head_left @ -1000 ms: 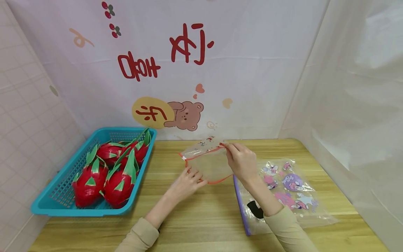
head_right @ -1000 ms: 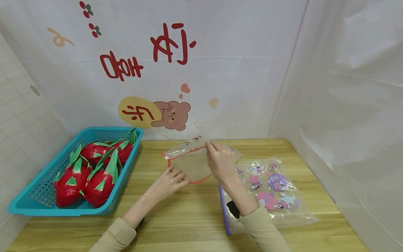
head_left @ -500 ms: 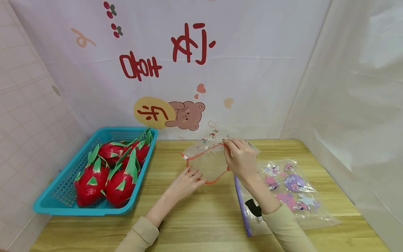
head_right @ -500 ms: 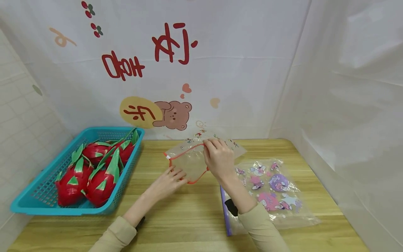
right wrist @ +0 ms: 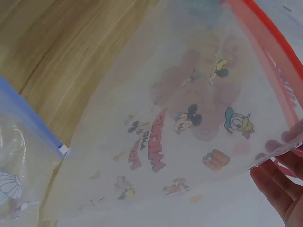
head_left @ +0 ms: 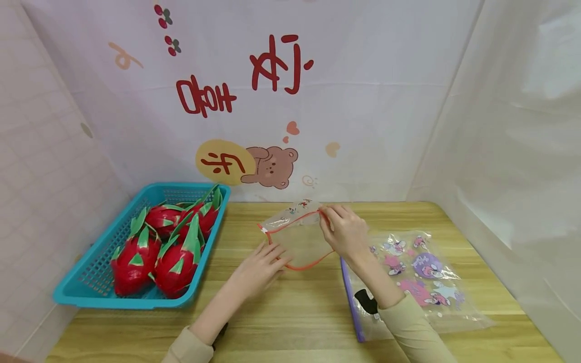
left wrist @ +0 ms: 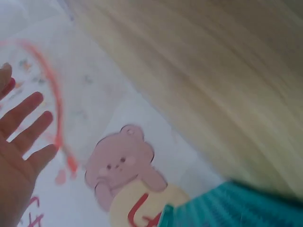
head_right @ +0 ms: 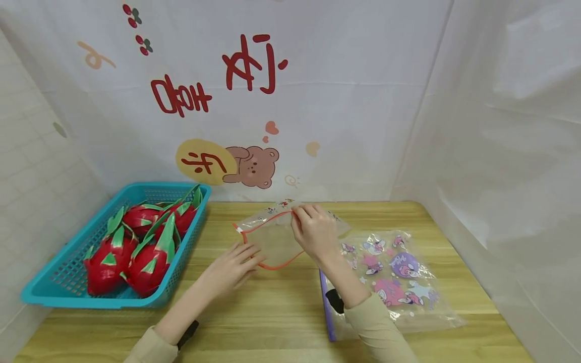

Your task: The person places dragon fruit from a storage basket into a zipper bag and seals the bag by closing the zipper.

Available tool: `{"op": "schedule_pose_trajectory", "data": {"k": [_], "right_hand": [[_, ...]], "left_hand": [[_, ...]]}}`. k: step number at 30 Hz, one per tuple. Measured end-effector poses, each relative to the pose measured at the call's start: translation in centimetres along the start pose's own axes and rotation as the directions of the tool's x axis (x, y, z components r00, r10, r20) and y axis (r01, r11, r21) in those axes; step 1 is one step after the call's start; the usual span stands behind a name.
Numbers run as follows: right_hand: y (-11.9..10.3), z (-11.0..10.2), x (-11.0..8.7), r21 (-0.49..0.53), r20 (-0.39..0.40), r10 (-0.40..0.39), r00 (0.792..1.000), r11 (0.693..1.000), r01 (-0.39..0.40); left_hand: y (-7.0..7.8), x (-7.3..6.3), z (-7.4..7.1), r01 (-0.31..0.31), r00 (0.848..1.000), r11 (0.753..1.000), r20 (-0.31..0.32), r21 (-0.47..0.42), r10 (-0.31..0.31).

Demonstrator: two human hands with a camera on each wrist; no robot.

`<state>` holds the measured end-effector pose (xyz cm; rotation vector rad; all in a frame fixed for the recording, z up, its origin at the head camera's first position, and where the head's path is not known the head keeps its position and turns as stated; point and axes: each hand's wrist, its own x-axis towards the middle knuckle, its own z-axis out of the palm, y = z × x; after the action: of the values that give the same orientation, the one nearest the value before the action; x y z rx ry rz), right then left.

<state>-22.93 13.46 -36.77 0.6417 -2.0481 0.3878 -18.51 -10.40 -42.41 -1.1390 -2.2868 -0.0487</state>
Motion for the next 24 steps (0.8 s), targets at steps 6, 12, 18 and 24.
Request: {"op": "schedule_pose_trajectory", "data": {"k": [6,12,18,24], "right_hand": [[0.0,0.3,-0.1,0.007,-0.016,-0.013,1.000,1.000,0.013],[0.1,0.3,-0.1,0.016,-0.001,-0.017,1.000,1.000,0.017],[0.3,0.2,-0.2,0.025,0.025,-0.013,1.000,1.000,0.012],[0.3,0.3,-0.2,0.006,0.039,-0.024,0.999,1.000,0.024]], "left_hand": [[-1.1,-1.7,-5.0,0.169,0.975,0.978,0.166,-0.126,-0.148],[-3.7,-2.8,-9.9,0.453,0.862,0.875,0.336,-0.171,-0.380],[-7.6,-4.8,-11.5,0.611,0.758,0.788,0.344,-0.078,-0.554],[-10.3,-7.1,-11.3,0.720,0.602,0.692,0.448,0.053,-0.661]]}}
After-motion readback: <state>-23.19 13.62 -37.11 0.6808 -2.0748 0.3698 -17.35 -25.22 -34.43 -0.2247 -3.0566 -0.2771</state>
